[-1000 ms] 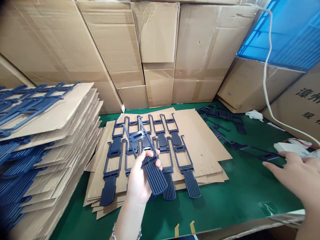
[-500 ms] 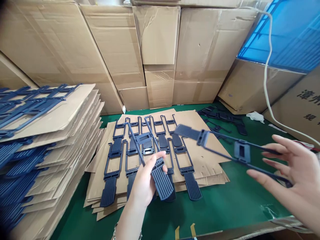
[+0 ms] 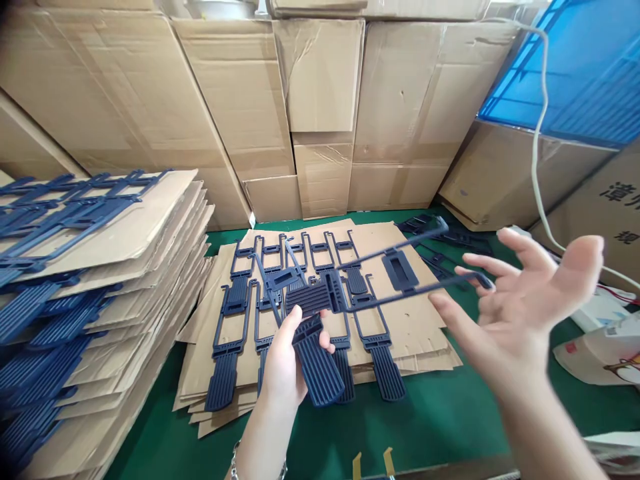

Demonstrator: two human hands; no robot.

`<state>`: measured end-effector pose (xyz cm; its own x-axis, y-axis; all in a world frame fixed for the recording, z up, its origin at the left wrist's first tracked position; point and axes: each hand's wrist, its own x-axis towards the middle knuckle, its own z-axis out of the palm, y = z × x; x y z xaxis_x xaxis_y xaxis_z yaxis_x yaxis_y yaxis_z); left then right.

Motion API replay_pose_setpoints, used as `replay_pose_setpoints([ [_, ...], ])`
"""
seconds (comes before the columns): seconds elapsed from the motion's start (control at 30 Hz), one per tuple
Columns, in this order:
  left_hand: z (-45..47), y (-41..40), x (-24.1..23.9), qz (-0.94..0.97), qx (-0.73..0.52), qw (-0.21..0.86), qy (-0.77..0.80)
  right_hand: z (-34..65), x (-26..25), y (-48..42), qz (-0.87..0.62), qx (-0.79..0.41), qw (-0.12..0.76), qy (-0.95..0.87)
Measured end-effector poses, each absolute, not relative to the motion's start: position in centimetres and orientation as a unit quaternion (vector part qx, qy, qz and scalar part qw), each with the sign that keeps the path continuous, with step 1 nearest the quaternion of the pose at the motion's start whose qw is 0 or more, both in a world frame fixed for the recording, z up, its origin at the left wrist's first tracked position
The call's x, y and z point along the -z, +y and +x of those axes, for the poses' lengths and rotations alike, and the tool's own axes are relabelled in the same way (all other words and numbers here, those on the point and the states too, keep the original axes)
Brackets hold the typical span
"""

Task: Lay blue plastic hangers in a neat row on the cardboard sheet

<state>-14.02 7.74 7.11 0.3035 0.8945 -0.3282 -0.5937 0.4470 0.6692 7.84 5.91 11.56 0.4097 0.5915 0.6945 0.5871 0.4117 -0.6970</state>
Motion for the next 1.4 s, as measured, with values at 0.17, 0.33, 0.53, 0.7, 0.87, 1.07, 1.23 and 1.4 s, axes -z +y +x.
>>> replay_pose_setpoints([
  [0.17, -13.7, 7.7, -7.4, 0.218, -0.515, 0.751, 0.35, 3.0, -9.0, 7.6, -0.521, -0.32, 0.494, -0.618],
  [0.33, -13.2, 7.6, -6.9, 0.255, -0.486, 0.765, 0.337, -0.8, -8.7, 8.7, -0.449, -0.512, 0.491, -0.543],
  [0.53, -13.6, 7.8, -6.5, 0.33, -0.507, 0.726, 0.329, 3.2, -8.3, 13.3, -0.384, -0.476, 0.681, -0.402],
  [0.7, -14.2, 8.2, -6.5, 0.24, -0.574, 0.717, 0.315, 10.4, -4.8, 17.2, -0.459, -0.393, 0.754, -0.259],
  [0.87, -14.3, 8.4, -7.0, 0.207, -0.638, 0.666, 0.325, 13.9, -0.8, 18.4, -0.615, -0.334, 0.646, -0.306],
  [1.07, -15.0, 8.8, -7.7, 0.107, -0.684, 0.649, 0.316, 14.1, 1.2, 18.8, -0.736, -0.138, 0.481, -0.457],
  [1.23, -15.3, 9.4, -8.0, 0.002, -0.674, 0.674, 0.304, 12.6, -0.1, 18.1, -0.782, -0.128, 0.363, -0.49],
  [1.4, -15.3, 9.6, -8.0, -0.008, -0.676, 0.675, 0.294, 11.7, -1.0, 17.3, -0.773, -0.105, 0.321, -0.537],
])
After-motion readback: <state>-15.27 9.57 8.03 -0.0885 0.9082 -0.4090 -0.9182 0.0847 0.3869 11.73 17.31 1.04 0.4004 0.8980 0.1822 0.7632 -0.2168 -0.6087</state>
